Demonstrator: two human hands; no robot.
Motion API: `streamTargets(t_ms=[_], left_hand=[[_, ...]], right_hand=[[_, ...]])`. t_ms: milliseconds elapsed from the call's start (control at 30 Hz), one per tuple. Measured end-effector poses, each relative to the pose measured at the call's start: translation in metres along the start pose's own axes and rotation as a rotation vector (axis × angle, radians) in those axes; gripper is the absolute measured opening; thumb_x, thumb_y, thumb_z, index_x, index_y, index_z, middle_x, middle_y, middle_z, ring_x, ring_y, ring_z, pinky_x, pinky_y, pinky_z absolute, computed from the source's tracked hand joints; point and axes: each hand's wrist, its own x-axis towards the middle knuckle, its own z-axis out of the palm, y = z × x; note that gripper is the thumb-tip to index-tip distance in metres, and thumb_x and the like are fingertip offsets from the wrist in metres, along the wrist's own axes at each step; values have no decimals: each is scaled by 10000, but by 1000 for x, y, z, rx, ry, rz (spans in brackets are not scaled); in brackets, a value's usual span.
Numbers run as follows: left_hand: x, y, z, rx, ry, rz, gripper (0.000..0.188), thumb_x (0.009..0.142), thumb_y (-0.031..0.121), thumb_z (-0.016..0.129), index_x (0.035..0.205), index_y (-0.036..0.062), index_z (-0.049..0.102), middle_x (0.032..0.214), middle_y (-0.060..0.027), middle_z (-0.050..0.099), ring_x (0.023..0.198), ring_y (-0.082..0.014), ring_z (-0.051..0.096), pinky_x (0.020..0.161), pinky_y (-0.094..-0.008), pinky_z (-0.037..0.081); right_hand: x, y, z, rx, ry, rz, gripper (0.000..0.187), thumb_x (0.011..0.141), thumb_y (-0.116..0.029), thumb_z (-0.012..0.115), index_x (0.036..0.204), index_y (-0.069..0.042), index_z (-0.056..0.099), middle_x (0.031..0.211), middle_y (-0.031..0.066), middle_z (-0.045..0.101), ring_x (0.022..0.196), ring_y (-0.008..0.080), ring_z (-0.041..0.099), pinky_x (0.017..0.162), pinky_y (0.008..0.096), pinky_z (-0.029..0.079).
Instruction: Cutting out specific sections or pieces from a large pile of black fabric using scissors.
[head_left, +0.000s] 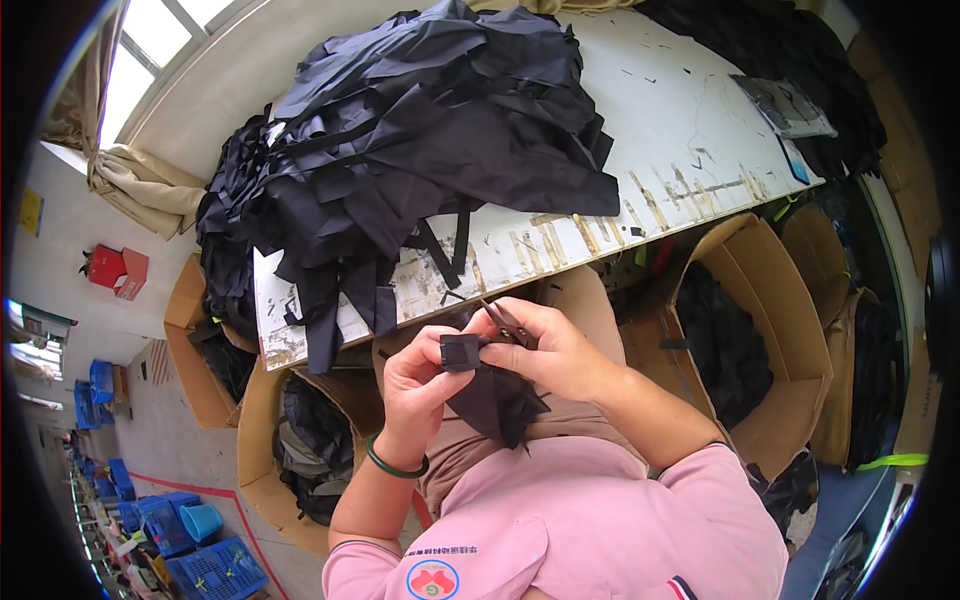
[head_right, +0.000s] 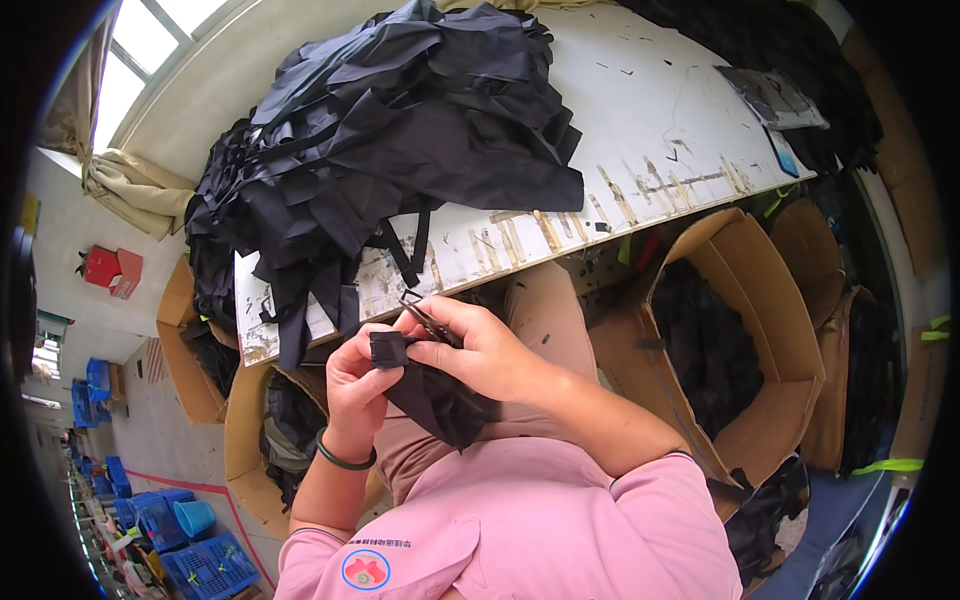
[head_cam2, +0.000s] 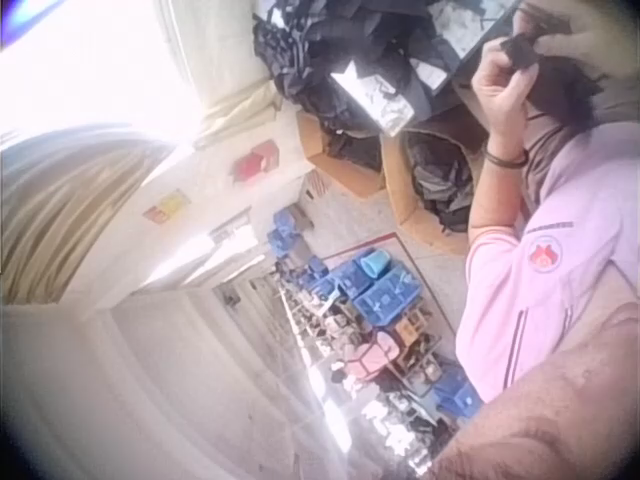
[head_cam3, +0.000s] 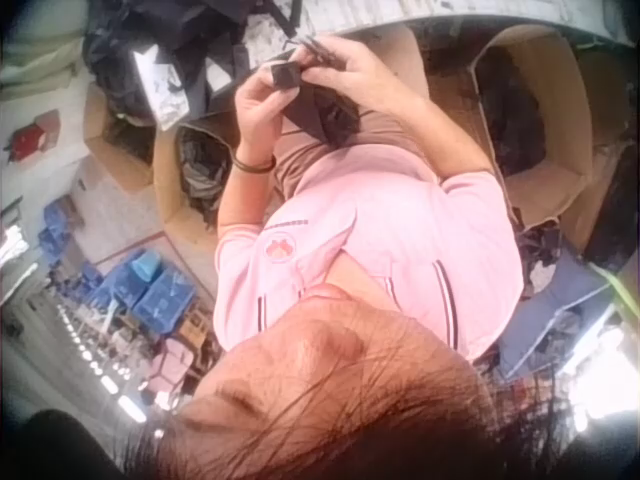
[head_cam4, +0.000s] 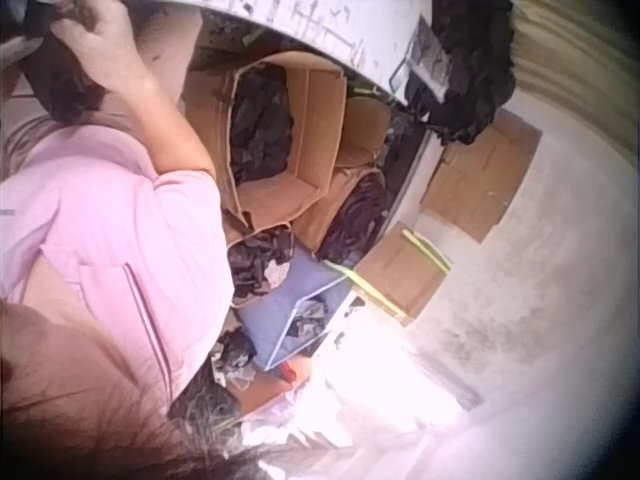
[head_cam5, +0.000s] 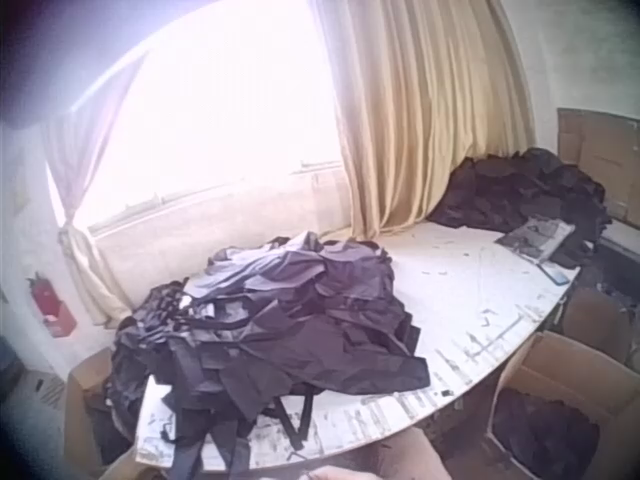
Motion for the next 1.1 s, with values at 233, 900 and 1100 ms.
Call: streamTargets(t_ms=[233, 900, 1100], left_hand=[[-4, -11, -4, -24, -8, -37, 146, 705, -47, 692, 754, 48, 593, 1107, -103, 574, 1007, -165, 548, 902, -290, 408], [-9, -21, 0, 167, 122, 260, 145, 762, -136, 638, 799, -4, 593, 921, -84, 613, 829, -136, 579, 744, -236, 455], [-8, -28, 5, 241, 302, 328, 142, 794, -98, 634, 806, 33, 582, 907, -40, 603, 861, -127, 562, 820, -248, 419]], right_hand=[[-12, 9, -6, 480, 25, 485, 184, 868, -99, 673, 1019, -60, 576, 812, -26, 557, 549, 3, 392, 445, 181, 273], [-23, -6, -6, -564, 165, -22, 349, 931, -330, 598, 1042, -2, 555, 934, 101, 531, 822, 193, 557, 744, 281, 453], [-45, 3, 11, -95, -30, 291, 324, 943, -355, 592, 1000, -41, 534, 793, -1, 529, 705, 81, 514, 642, 231, 440]])
